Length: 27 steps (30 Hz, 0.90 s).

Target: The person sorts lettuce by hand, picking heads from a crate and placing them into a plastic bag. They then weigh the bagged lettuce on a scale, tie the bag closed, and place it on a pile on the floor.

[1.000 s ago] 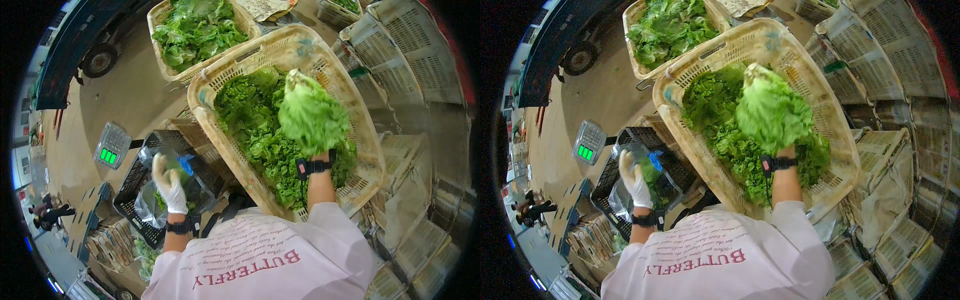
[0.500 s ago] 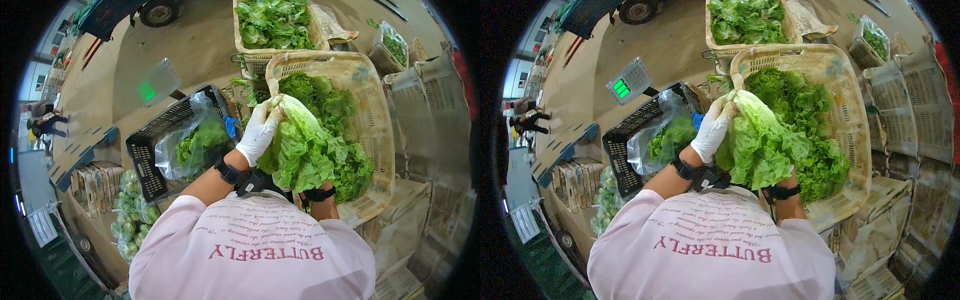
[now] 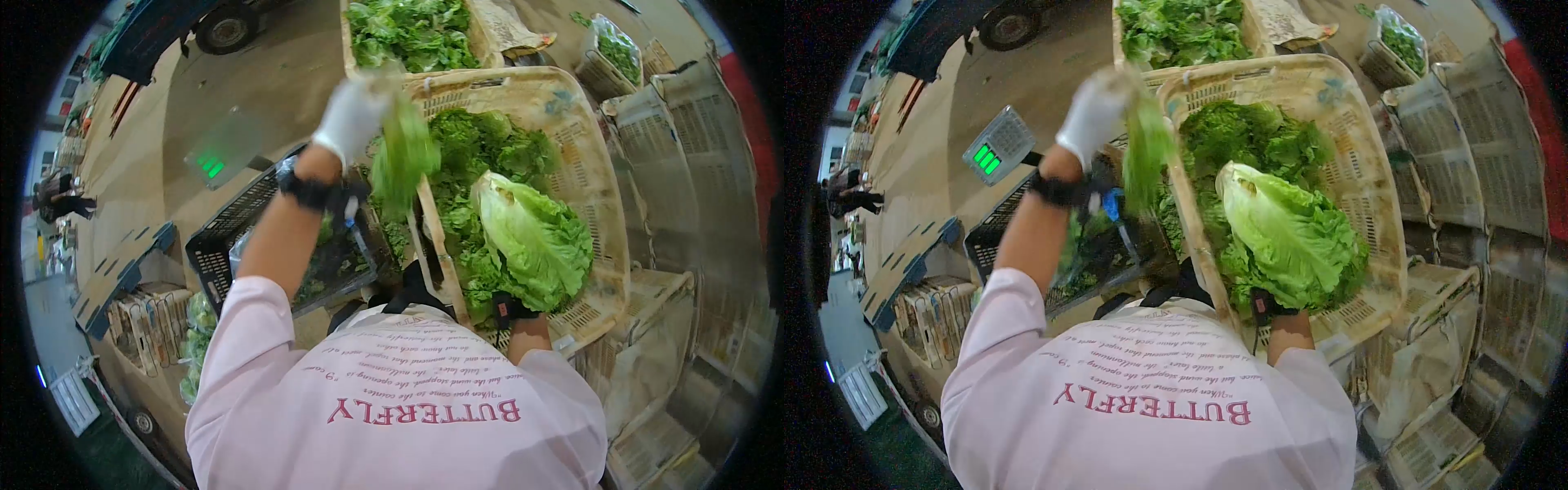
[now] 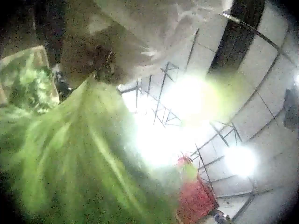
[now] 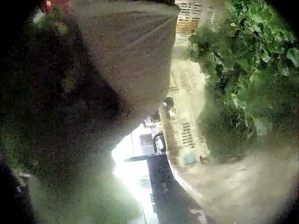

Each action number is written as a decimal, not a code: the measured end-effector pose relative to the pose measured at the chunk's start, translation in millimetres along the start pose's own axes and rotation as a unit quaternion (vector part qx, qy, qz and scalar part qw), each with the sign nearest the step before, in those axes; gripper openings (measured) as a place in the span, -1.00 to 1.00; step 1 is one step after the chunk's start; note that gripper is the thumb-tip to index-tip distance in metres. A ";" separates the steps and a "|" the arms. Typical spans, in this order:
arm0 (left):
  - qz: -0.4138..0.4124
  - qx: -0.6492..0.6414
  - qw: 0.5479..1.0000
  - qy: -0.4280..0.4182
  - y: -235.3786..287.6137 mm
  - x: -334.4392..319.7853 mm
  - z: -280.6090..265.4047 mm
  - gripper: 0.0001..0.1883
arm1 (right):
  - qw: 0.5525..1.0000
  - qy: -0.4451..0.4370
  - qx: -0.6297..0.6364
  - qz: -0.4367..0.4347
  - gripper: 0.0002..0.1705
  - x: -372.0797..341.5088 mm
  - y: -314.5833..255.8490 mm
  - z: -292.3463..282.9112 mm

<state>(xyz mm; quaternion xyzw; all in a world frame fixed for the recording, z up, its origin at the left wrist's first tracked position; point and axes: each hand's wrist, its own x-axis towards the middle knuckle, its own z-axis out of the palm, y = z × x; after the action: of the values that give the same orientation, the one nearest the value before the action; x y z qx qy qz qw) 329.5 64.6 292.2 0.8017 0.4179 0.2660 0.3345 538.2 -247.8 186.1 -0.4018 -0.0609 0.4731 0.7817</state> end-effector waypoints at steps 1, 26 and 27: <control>0.056 -0.038 0.991 0.117 20.2 24.8 -8.6 -0.73 | 1.000 0.002 -0.004 0.001 -0.38 0.8 -0.3 -1.7; -0.012 -0.337 0.937 -0.087 36.1 -82.7 91.4 -0.67 | 0.886 -0.128 -0.357 -0.268 -0.34 -1.8 -6.8 65.6; -0.062 -0.433 0.897 -0.061 35.5 -82.7 90.3 -0.59 | 0.846 -0.147 -0.406 -0.314 -0.33 -0.7 -9.1 73.9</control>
<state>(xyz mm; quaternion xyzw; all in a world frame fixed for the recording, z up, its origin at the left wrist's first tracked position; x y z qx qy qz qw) 368.7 -49.1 249.7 0.5647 0.2894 0.3496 0.6893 509.0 -208.3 242.0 -0.5684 -0.4848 0.1892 0.6373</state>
